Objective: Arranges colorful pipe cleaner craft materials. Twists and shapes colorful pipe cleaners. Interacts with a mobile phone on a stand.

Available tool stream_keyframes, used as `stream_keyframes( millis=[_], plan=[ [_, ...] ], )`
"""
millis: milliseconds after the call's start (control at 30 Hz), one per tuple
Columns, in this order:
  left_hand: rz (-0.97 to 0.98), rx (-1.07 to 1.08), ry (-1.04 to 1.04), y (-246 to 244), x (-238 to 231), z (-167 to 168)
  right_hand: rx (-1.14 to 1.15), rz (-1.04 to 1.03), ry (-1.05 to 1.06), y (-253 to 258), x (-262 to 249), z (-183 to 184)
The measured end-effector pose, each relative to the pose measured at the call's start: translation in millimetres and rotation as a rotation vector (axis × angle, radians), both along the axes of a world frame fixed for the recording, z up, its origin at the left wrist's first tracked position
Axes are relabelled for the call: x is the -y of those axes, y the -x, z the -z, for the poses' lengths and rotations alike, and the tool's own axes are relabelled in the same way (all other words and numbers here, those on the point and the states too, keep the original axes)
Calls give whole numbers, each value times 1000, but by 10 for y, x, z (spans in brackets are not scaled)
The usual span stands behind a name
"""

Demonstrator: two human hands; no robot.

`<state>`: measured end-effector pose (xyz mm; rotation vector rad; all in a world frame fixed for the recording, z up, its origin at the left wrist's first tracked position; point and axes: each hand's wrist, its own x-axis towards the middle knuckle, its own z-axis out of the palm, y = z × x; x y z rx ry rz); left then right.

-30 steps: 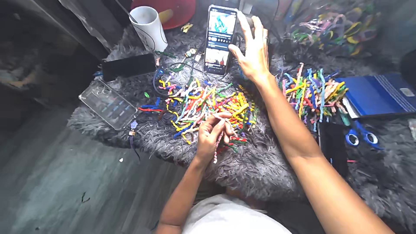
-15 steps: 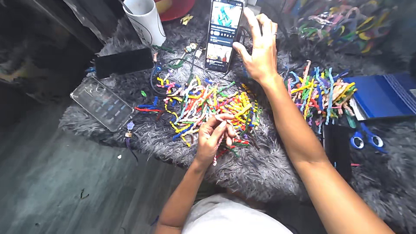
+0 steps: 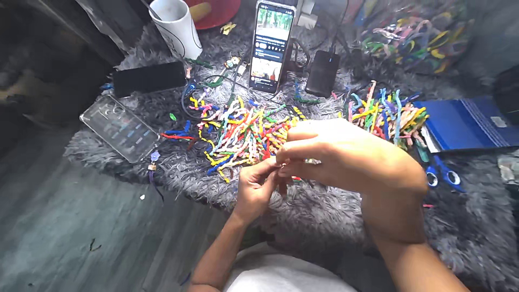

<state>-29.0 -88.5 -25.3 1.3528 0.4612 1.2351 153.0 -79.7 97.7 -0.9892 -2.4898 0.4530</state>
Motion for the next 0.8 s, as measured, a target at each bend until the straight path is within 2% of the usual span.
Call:
stream_keyframes(
  millis=[133,233,367,567,700,800],
  plan=[
    [-142,-133,-214,48,82,-105,-18,43,-110,10,161,-13],
    [-204,-208,-300,77,142,-164,-50,50,-182,18,238,-18],
    [-187,-176,-304,95,233,-250,-114,29,-187,-3,332,-41],
    [-263,-275,-366,118,306,-344,-113,-22,-226,1,420,-64],
    [-288,-296,-405,117,337,-381,-130,35,-265,-1,477,-121],
    [-367,-390,-490,111,366,-421,-122,25,-288,9,498,-128]
  ],
)
